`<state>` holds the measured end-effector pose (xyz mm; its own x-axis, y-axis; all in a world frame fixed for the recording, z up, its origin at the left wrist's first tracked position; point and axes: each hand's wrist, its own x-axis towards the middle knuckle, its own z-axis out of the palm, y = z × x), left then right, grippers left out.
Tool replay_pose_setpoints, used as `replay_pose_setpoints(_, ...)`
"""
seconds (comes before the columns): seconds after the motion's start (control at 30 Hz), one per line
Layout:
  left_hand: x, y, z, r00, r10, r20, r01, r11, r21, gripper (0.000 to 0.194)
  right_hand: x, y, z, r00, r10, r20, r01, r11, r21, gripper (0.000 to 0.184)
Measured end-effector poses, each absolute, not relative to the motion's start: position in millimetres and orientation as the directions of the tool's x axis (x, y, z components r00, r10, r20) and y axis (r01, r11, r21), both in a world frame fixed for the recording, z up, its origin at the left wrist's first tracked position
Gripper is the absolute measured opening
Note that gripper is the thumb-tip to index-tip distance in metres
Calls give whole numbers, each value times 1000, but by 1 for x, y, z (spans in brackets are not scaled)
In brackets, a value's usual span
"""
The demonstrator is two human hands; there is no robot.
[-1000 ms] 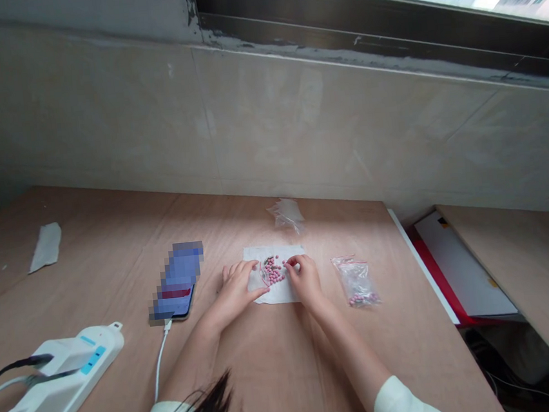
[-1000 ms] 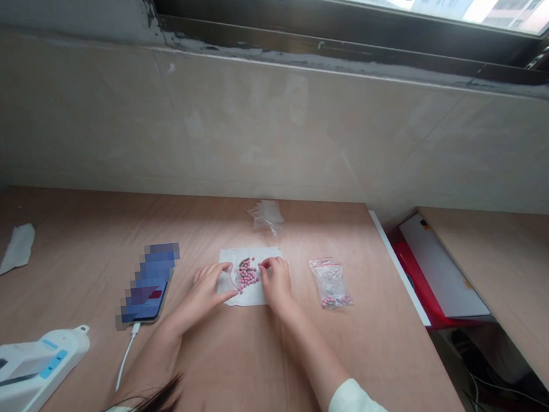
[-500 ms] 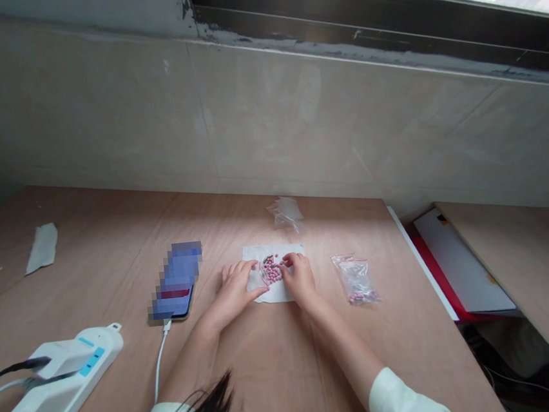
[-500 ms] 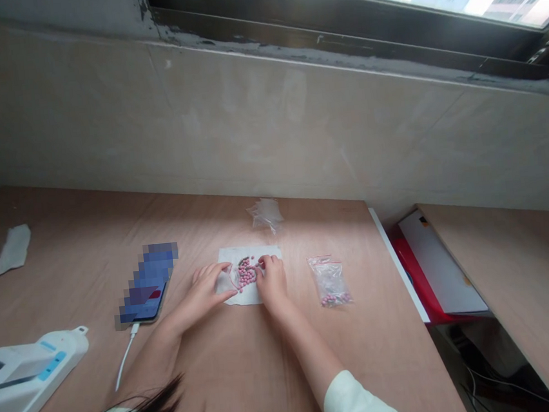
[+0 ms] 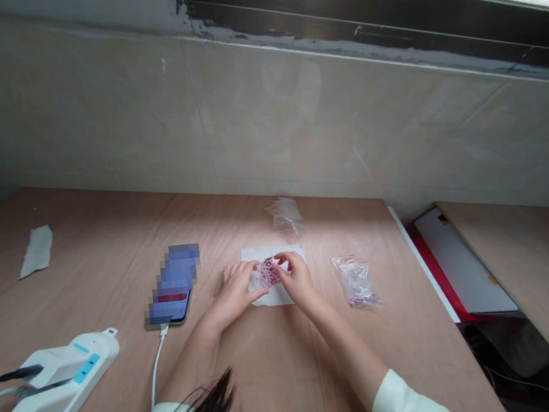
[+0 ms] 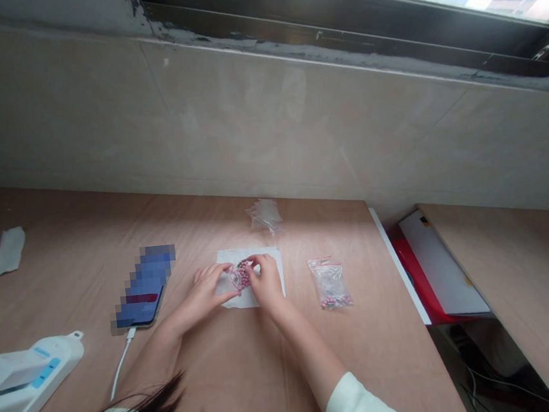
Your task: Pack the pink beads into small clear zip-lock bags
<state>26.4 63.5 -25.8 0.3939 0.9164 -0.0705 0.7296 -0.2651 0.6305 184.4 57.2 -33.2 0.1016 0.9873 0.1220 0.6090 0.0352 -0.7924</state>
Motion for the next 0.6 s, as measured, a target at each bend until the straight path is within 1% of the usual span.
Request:
replay_pose_setpoints(0.1,26,63,-25,406,913,-51,721,-286,631,46,192,64,-43,180,979,99,683,-52,-729,13)
replay_pose_setpoints(0.2,26,64,-23,403,914,-50,728,-287,623,45,197,66,-49,169,983,77,697,-64,-714,12)
replay_pose_setpoints(0.3,27,65,-23,391,918,-62,735,-271,621,45,192,63,-42,144,986,87,654,-29,-756,10)
replay_pose_setpoints(0.37,27,66,-25,387,920,-61,733,-267,626,45,186,60,-34,70,993,96,589,36,-807,9)
replay_pose_setpoints(0.43,27,67,-26,384,922,-56,730,-266,630,45,182,61,-29,24,994,108,552,77,-830,12)
replay_pose_setpoints(0.5,26,68,-26,377,925,-52,731,-263,630,46,180,65,-31,61,991,118,591,59,-805,14)
replay_pose_setpoints(0.6,24,67,-22,364,930,-56,732,-249,635,46,183,74,-42,113,988,108,684,2,-729,14)
